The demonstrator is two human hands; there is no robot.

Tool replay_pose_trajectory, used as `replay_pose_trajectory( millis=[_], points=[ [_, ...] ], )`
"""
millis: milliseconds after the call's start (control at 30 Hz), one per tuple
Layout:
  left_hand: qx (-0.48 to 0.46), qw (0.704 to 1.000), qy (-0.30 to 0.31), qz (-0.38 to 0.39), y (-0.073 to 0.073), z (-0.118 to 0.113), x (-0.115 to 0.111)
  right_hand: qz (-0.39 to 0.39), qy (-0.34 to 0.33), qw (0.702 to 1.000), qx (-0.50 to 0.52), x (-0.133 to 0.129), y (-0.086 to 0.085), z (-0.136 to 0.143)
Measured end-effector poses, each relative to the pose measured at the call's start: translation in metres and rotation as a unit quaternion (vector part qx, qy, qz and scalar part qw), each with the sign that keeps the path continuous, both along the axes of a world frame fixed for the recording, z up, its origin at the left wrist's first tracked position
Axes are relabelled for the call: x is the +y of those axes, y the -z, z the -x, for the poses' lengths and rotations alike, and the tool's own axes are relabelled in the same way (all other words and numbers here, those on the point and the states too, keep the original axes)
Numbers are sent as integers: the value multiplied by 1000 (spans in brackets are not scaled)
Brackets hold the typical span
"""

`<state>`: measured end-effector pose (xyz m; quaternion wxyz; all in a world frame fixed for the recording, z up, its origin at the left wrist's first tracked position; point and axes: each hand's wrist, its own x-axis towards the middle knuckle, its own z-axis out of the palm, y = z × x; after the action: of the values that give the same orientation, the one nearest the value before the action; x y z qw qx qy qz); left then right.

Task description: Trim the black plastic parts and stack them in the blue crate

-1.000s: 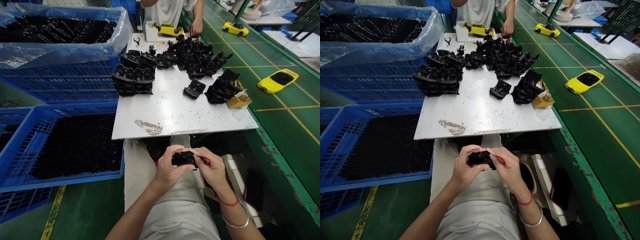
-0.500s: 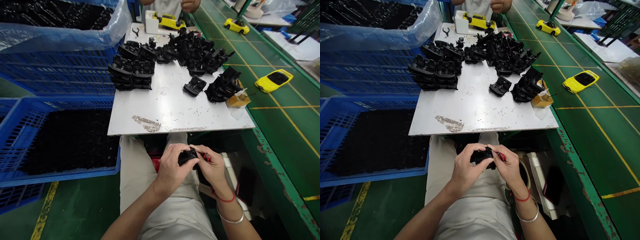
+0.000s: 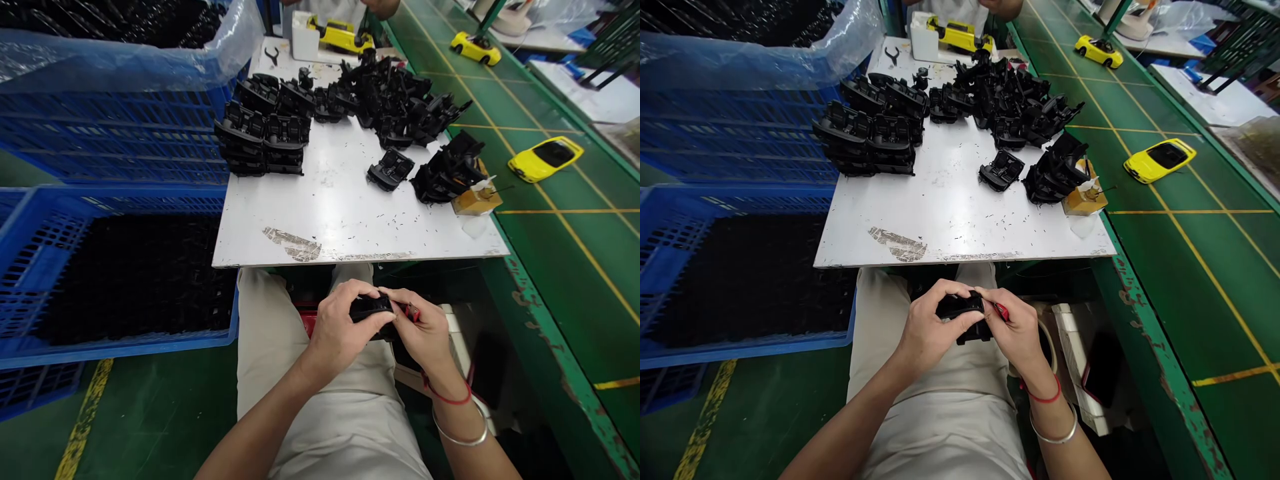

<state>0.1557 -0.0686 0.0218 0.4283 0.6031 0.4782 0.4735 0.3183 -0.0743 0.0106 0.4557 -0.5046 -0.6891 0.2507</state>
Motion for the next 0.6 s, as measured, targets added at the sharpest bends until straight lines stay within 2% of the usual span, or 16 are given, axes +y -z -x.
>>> replay_pose_trajectory(
  millis=[133,267,333,467,600],
  points=[
    [-9,995,15,-102,9,4,1,6,10,1000,12,-2,-2,0],
    [-14,969,28,-245,17,8,4,-5,7,1000,26,-3,-5,3],
    [-6,957,24,-288,21,9,5,-28,4,999,33,-3,-5,4],
    [49,944,12,-327,24,9,2,-43,13,999,20,-5,-6,6],
    [63,954,5,-294,25,8,-3,-28,9,1000,12,-5,-8,6]
  ],
)
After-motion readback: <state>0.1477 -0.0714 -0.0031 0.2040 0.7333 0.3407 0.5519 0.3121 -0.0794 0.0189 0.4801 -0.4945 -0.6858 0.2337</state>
